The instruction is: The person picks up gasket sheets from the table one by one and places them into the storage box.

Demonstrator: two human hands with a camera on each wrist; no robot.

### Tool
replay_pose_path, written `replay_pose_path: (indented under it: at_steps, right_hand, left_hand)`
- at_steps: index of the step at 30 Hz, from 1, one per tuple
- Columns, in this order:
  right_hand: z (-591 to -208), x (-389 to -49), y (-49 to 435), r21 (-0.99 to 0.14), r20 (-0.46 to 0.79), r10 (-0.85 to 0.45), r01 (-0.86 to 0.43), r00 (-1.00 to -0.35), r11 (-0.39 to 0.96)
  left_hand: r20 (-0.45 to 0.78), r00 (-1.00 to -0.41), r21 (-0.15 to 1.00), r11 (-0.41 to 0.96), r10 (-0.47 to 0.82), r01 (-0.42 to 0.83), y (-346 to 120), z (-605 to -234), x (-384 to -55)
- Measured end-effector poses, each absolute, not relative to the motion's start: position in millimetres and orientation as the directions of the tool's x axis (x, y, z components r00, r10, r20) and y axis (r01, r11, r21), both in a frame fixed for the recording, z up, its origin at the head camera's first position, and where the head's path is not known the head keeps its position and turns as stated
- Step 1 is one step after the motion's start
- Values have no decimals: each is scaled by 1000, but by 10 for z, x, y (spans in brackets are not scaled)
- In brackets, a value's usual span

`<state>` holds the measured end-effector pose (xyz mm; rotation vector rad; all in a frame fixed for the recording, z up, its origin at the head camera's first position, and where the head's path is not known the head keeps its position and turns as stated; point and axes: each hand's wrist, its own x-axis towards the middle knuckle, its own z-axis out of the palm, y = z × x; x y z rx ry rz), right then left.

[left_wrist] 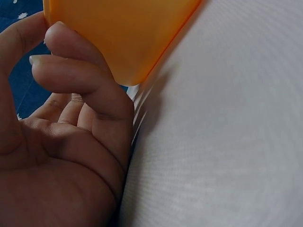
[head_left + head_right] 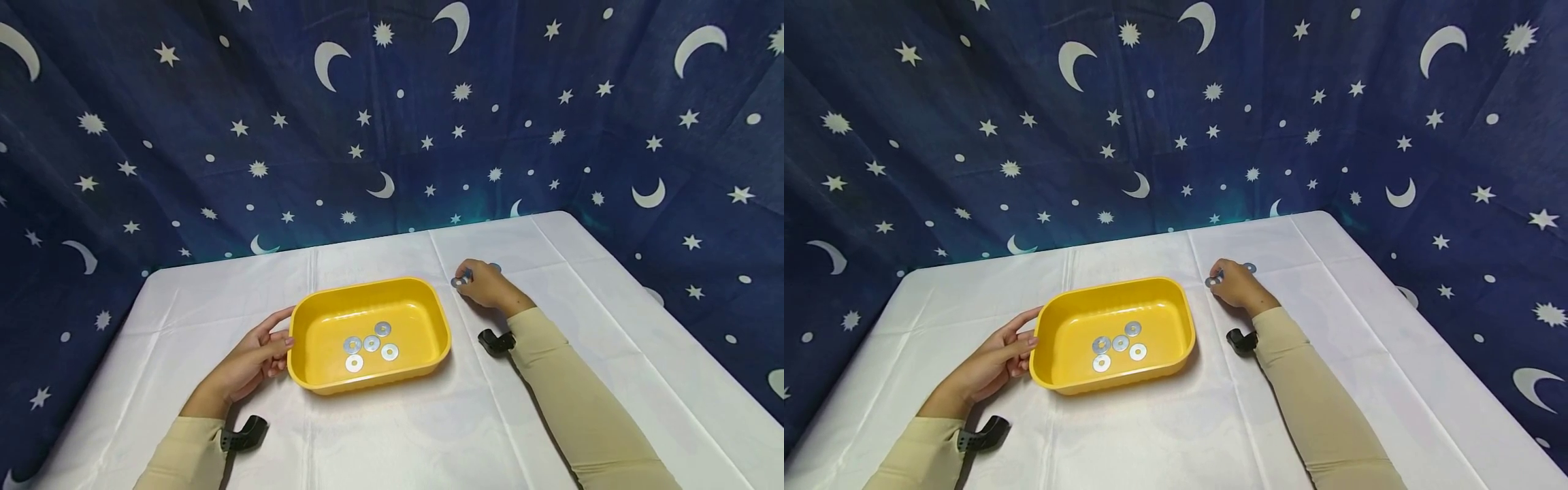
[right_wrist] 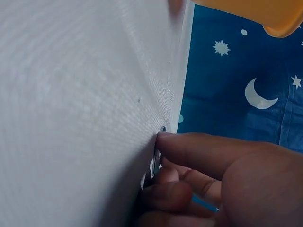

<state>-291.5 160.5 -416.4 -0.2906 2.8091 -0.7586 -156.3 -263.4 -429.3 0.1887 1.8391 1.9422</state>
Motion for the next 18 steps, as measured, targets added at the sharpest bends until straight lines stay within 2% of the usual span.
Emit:
replay_pose_path:
  at_steps: [11,18]
  right_hand:
    - [-4146,-2918,1608,-526,-193,-265,-129,-945,841]
    - [-4160,-2880,1631,-542,-160,-273,-147,-949,828]
  left_hand:
    - [-206,-897,975,6,391,-221,-2657,-4290,-1543]
    - [-215,-893,972,2,395,-233,-2646,-4306,-1567]
